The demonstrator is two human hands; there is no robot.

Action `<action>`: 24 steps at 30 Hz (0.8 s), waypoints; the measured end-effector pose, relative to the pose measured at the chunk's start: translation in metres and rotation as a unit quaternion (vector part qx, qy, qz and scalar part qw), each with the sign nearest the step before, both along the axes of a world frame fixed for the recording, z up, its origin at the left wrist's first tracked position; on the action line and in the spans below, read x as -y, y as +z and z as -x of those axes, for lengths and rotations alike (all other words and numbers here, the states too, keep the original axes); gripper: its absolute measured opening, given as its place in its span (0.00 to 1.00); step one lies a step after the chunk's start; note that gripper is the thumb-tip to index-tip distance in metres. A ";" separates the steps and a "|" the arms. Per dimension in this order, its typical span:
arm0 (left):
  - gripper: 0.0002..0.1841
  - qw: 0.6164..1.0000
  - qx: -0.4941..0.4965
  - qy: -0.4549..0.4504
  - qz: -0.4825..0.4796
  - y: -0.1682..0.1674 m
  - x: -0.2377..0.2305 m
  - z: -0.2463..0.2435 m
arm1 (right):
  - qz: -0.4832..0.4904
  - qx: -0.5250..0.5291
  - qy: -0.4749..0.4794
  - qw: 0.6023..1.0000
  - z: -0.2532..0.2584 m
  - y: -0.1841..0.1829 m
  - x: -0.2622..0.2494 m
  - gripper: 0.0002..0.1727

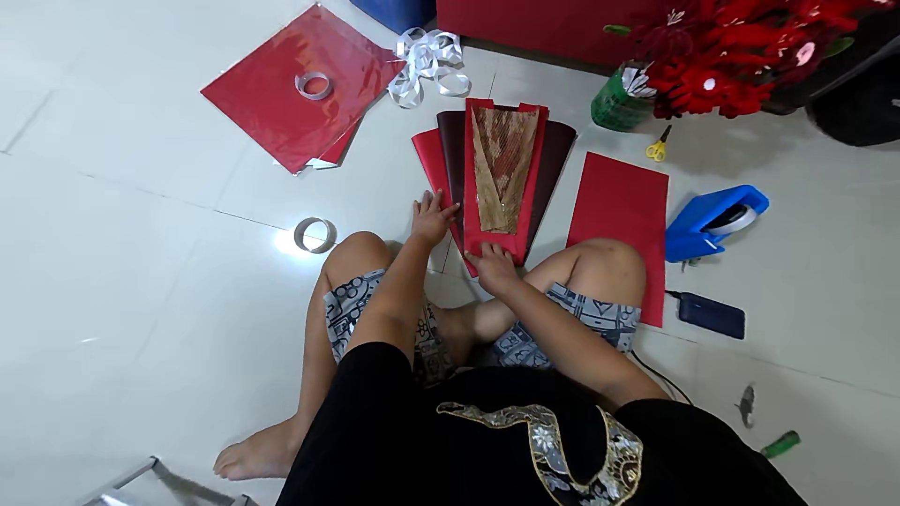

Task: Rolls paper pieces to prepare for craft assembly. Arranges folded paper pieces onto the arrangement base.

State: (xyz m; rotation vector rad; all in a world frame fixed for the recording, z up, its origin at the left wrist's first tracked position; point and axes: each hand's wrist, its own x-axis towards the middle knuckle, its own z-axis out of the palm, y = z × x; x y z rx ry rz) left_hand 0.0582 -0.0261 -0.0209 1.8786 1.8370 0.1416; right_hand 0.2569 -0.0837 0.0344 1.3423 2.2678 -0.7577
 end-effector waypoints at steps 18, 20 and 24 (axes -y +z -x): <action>0.30 0.995 -0.072 -0.064 0.005 -0.007 -0.035 0.013 | 0.018 0.013 -0.010 1.000 0.004 0.002 0.000 0.37; 0.29 0.995 -0.089 -0.039 0.000 -0.004 -0.048 0.019 | 0.023 0.007 -0.013 1.000 0.005 0.004 -0.001 0.36; 0.29 0.994 -0.109 -0.004 0.017 0.008 -0.070 0.019 | 0.030 0.004 -0.021 0.999 0.005 0.008 -0.002 0.36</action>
